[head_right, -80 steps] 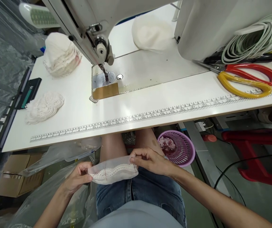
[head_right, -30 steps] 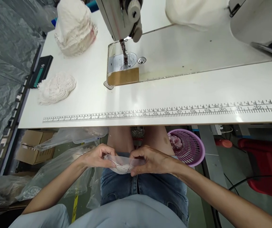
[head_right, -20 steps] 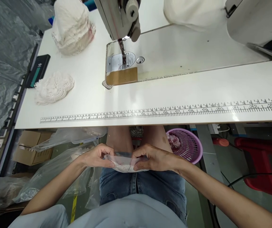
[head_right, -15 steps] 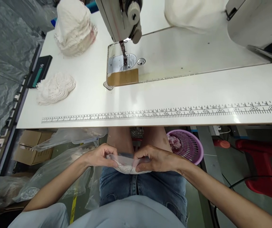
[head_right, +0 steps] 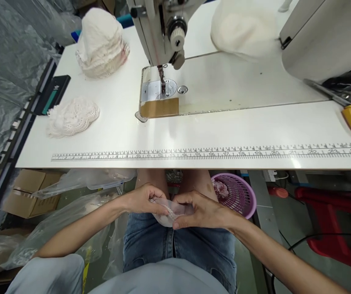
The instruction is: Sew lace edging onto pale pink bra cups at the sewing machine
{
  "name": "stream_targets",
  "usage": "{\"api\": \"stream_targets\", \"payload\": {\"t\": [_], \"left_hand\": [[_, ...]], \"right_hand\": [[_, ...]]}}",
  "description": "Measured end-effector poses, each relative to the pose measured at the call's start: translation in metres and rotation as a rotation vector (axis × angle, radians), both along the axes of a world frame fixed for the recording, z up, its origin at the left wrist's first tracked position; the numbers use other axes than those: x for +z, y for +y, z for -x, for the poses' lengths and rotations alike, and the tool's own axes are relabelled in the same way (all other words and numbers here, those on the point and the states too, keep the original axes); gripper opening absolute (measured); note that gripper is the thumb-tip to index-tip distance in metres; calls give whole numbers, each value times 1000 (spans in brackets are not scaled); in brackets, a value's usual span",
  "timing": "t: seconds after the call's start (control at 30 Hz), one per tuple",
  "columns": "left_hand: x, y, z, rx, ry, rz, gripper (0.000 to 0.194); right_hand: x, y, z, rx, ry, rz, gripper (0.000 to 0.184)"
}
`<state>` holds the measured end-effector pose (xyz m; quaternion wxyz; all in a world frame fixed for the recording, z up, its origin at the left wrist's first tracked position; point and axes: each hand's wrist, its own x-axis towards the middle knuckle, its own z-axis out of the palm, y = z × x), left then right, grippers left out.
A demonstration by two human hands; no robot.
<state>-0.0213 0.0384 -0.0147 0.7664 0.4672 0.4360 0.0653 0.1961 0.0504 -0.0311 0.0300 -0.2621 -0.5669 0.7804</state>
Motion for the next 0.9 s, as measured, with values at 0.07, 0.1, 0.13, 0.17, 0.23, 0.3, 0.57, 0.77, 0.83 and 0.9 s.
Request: {"api": "stream_targets", "payload": {"t": [0.07,0.1,0.13,0.17,0.23,0.3,0.57,0.77,0.83,0.9], "left_hand": [[1,3,-4,-9,14,-45,24],[2,4,-5,-11,14,-56,22],[2,4,-5,-11,13,-58,21],[2,4,-5,-7,11,-55,22],[0,4,-5,-12,22,-50,25],[-1,3,-6,-26,44,-70,25],[-7,-7,-2,95,3,-69,30],[-16,-21,-1,268,-66,22,33],[-17,-24,-4,347,-72,43,32],[-18,-26,-8,428,-91,91,32]], "right_hand": [[0,-3,-1,-74,-20,4,24],[0,-3,-3,-104,-30,5,25],[-1,-4,-5,-122,-38,7,25],[-1,-5,-7,-129,-46,12,26],[-1,-5,-10,-120,-61,15,26],[-1,-5,-10,-112,-78,11,27],[6,-3,-1,-168,-90,-22,34],[5,-6,-3,-213,-139,-36,35],[4,-7,-4,-231,-156,-45,35],[3,-8,-6,-242,-158,-54,33]]}}
